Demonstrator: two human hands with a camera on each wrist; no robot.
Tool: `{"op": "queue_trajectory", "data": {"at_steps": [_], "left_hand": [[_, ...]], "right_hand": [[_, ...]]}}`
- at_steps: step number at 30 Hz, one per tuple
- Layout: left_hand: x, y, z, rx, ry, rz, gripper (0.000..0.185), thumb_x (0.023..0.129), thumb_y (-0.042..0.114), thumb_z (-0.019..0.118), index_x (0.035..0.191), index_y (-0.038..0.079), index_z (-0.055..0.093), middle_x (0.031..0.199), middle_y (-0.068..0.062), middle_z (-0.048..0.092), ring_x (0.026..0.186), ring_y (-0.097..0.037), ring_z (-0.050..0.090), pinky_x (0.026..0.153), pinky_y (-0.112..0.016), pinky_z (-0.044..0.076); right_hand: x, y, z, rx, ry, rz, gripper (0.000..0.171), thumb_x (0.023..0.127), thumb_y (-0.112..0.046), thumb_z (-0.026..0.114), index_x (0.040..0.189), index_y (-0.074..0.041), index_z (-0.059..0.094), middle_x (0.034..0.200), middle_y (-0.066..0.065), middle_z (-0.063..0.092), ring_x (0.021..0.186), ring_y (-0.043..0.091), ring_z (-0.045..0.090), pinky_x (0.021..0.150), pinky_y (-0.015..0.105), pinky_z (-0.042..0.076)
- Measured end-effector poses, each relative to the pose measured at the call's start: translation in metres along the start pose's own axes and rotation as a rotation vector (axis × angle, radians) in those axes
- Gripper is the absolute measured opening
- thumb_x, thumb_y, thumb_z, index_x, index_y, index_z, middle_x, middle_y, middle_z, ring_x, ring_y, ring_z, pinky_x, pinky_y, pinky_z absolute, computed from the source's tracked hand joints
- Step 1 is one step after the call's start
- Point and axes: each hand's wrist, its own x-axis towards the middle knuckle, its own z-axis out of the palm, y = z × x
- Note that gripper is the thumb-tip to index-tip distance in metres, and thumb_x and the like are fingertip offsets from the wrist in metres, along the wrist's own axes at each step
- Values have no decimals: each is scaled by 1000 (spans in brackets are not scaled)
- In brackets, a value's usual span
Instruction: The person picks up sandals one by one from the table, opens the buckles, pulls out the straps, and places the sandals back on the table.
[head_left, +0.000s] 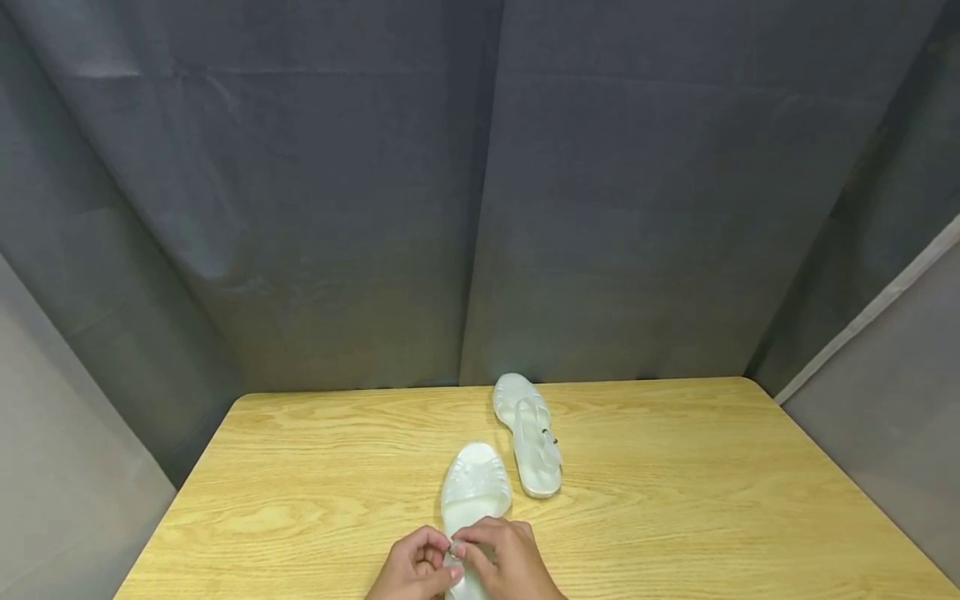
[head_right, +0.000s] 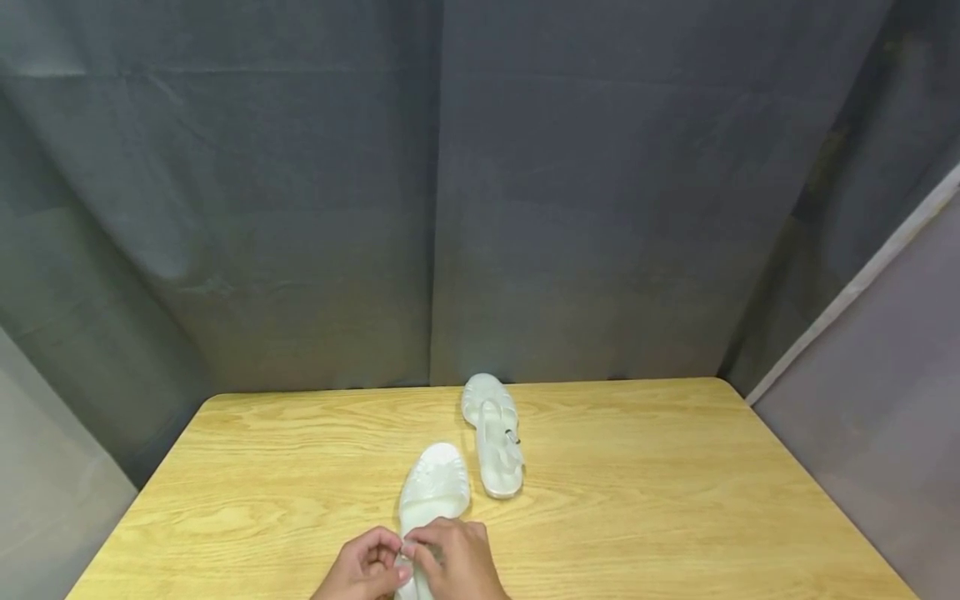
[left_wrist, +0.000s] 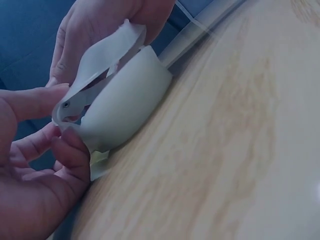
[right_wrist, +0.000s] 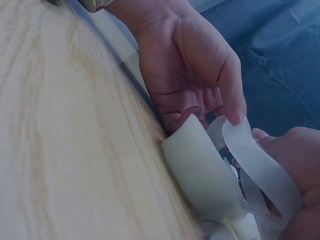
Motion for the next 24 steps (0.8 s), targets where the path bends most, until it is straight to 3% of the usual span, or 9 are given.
{"op": "queue_trajectory", "data": {"at_steps": [6,13,24], "left_hand": [[0,-1,-1,-9,6,-13,31,84,10,68,102,-9,51,77,1,50,62,-4,51,58,-15,44],[-1,0,-1,-34,9,-25,30,84,8,67,104,-9,51,78,1,49,64,-4,50,59,-15,44],[-1,-3,-3,-10,-25,55,25,86,15,66,100,-3,54,78,5,50,65,-3,52,61,-13,45]], "right_hand": [[0,0,3,-40,76,-46,17,90,-32,61,90,-21,74,84,-17,67,81,-2,61,75,36,43],[0,-1,5,-22,168,-118,14,88,-27,64,87,-18,74,80,-14,68,75,-1,61,69,26,48],[2,-5,4,0,166,-38,14,89,-26,65,85,-16,73,80,-11,70,77,3,64,69,26,50]]}}
